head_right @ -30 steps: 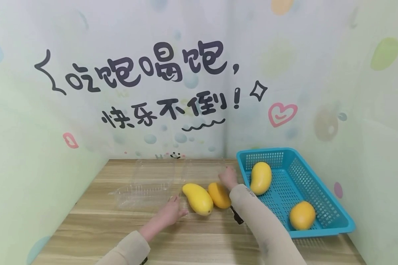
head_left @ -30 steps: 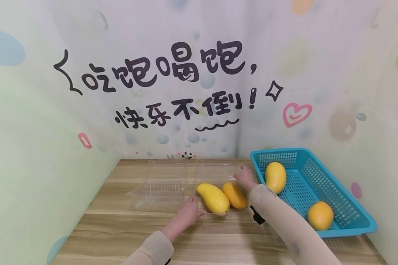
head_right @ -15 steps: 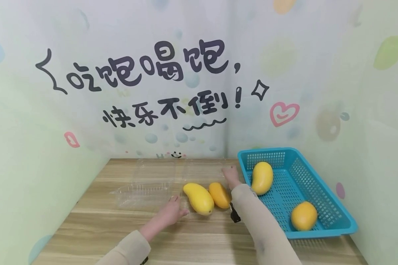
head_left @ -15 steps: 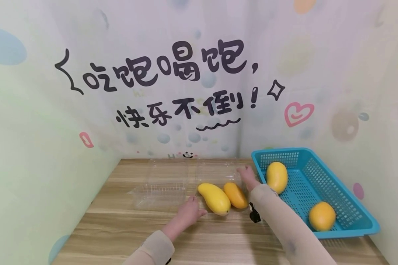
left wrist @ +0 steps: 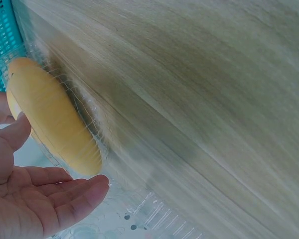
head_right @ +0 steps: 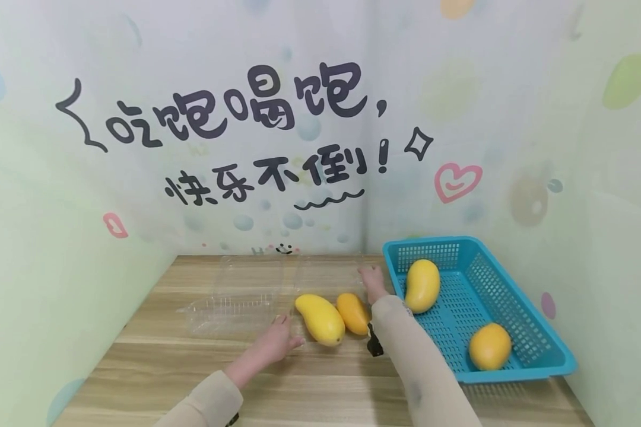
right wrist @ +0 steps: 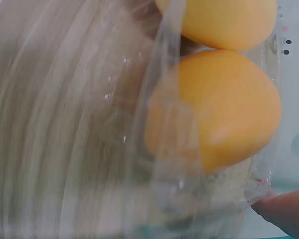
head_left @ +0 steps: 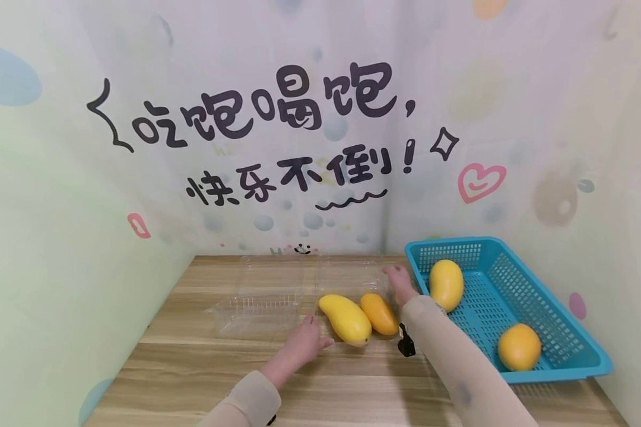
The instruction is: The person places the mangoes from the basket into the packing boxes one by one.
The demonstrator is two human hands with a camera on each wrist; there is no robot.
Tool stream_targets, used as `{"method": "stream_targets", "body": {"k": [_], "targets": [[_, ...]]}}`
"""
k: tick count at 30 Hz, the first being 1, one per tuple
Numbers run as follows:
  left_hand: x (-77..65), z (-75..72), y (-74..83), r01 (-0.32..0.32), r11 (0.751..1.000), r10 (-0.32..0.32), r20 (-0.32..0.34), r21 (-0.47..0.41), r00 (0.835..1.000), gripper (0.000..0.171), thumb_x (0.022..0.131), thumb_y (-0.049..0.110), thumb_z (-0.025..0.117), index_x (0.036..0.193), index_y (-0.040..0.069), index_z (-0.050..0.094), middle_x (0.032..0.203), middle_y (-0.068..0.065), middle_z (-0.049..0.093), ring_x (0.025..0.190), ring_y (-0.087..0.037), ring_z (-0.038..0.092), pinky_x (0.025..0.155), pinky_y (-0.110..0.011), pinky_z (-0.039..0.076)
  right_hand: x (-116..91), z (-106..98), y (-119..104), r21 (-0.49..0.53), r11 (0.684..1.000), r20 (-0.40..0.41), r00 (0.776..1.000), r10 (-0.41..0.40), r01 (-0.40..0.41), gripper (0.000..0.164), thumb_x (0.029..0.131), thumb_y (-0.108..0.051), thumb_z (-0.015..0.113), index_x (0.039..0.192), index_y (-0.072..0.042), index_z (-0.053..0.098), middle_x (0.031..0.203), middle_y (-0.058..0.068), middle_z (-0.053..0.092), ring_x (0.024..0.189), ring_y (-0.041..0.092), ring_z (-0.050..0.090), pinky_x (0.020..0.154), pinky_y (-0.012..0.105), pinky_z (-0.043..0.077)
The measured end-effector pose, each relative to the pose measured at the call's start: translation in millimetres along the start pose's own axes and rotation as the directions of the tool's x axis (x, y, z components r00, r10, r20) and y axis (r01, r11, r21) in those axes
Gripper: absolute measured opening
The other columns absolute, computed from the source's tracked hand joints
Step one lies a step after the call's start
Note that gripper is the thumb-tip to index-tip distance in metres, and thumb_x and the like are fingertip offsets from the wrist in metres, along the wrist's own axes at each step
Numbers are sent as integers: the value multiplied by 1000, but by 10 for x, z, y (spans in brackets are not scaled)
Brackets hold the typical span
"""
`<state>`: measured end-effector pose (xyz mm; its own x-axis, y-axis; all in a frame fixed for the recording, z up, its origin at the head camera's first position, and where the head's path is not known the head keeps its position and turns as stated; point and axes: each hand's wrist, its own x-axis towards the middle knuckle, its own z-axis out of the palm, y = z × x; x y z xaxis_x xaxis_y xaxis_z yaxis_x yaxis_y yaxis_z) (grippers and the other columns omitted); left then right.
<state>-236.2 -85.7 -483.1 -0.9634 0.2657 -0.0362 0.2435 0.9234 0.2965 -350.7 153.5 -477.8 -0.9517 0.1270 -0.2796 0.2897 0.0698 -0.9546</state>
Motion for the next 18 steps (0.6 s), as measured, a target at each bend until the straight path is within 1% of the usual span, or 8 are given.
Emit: {"method": "stream_targets", "body": {"k": [2, 5, 10, 15, 18], "targets": [[-3, -8, 3, -2, 1000, 2, 1, 0, 1000, 67, 83, 38, 63, 121, -15, 47, 130, -29, 45, 105, -41, 55, 82, -48, 50, 4, 12, 8, 48, 999, -30, 1000, -10, 11, 62, 94, -22, 43, 142, 4, 13, 144, 26, 19, 129, 41, 25, 108, 52, 21], [0, -14, 7, -2, 1000, 2, 4, 7, 1000, 68, 83, 38, 63, 121, -15, 47, 130, -29, 45, 105, -41, 56, 81, -47, 50, 14, 26, 17, 86, 996, -49, 999, -12, 16, 64, 93, -20, 43, 142, 5, 12, 143, 27, 20, 125, 42, 29, 107, 52, 22], [4, -20, 16, 12, 1000, -13, 12, 7, 1000, 69, 83, 39, 63, 122, -16, 46, 132, -29, 44, 107, -41, 54, 83, -47, 49, 29, 32, 22, 122, 992, -57, 998, -3, 10, 67, 92, -19, 44, 144, 2, 8, 146, 25, 17, 127, 40, 28, 109, 49, 22], [10, -23, 20, 11, 1000, -11, 15, 9, 1000, 70, 83, 39, 64, 122, -16, 46, 131, -29, 44, 108, -41, 54, 83, -47, 49, 33, 17, 21, 168, 986, -70, 998, -2, 14, 64, 93, -18, 43, 145, -2, 8, 144, 25, 22, 128, 38, 28, 109, 47, 23], [14, -27, 20, 13, 1000, -13, 16, 7, 1000, 70, 83, 39, 64, 122, -17, 46, 132, -29, 44, 109, -41, 53, 84, -47, 49, 25, 16, -2, 178, 983, -92, 995, -24, 40, 58, 95, -19, 39, 144, -1, 14, 140, 24, 27, 125, 36, 29, 108, 47, 24]]}}
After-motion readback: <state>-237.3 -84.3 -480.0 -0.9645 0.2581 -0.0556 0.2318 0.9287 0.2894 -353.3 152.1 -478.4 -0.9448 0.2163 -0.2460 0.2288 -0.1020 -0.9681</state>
